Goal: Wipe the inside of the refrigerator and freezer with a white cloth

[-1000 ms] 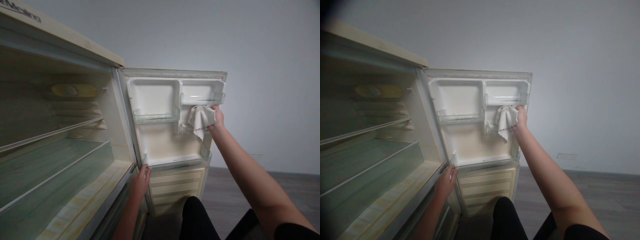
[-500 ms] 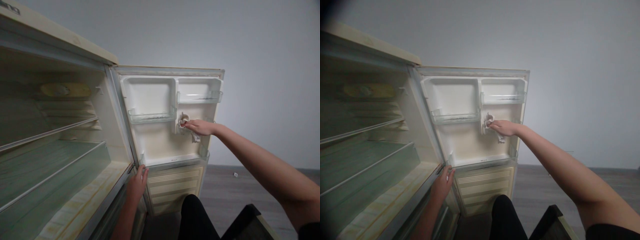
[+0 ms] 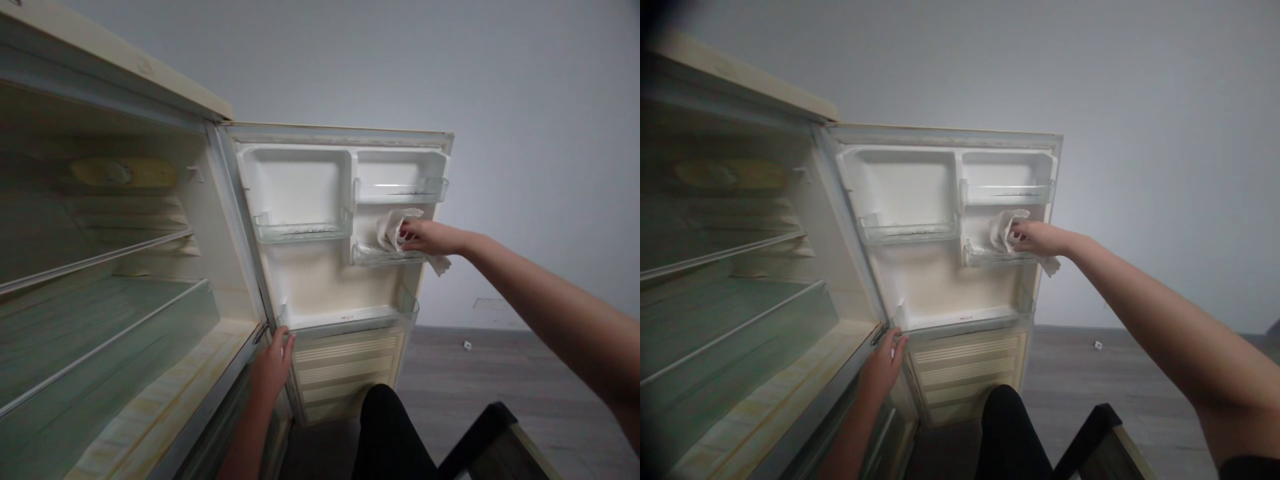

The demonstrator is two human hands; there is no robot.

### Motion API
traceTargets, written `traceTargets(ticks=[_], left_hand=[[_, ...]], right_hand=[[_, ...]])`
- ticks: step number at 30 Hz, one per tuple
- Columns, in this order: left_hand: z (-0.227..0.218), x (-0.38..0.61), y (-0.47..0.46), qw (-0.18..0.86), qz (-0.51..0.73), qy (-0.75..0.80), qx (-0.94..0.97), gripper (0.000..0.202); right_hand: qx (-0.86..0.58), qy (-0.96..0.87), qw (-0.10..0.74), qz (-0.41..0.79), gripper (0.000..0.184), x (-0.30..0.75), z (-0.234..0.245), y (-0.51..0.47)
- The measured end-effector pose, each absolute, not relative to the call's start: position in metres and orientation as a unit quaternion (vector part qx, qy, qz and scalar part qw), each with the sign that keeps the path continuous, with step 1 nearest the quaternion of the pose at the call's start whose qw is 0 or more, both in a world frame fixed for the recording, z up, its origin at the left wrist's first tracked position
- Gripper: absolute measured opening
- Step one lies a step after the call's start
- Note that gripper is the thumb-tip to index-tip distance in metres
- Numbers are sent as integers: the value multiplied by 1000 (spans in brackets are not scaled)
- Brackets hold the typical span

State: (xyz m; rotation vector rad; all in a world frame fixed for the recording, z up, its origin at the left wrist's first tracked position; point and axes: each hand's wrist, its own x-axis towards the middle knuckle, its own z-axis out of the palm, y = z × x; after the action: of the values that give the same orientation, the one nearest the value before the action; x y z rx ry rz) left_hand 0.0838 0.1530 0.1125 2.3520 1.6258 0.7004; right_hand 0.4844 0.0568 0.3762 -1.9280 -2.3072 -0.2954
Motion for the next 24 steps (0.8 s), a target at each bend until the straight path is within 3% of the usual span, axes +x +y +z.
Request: traceTargets(ticks=[2, 5, 9, 17, 20, 24], left_hand=[[112, 84, 154, 97, 238, 549, 795, 36], [111, 84, 154, 97, 236, 551, 794, 35], [110, 84, 154, 96, 237, 547, 797, 35], [109, 84, 155, 95, 239, 548, 796, 35], [109, 82, 156, 96, 238, 552, 794, 35], [108, 81, 157, 96, 241, 552, 793, 36]], right_hand=[[-658, -745, 63, -88, 41, 478, 377, 62], [-691, -718, -3, -83, 37, 467, 379, 71], [-739, -644, -92, -175, 31, 456, 381, 75], [-779, -584, -147, -174, 35, 445, 385, 78], [-757, -622, -111, -164, 31, 441, 387, 77], [-676, -693, 97, -230, 35, 419, 387, 60]])
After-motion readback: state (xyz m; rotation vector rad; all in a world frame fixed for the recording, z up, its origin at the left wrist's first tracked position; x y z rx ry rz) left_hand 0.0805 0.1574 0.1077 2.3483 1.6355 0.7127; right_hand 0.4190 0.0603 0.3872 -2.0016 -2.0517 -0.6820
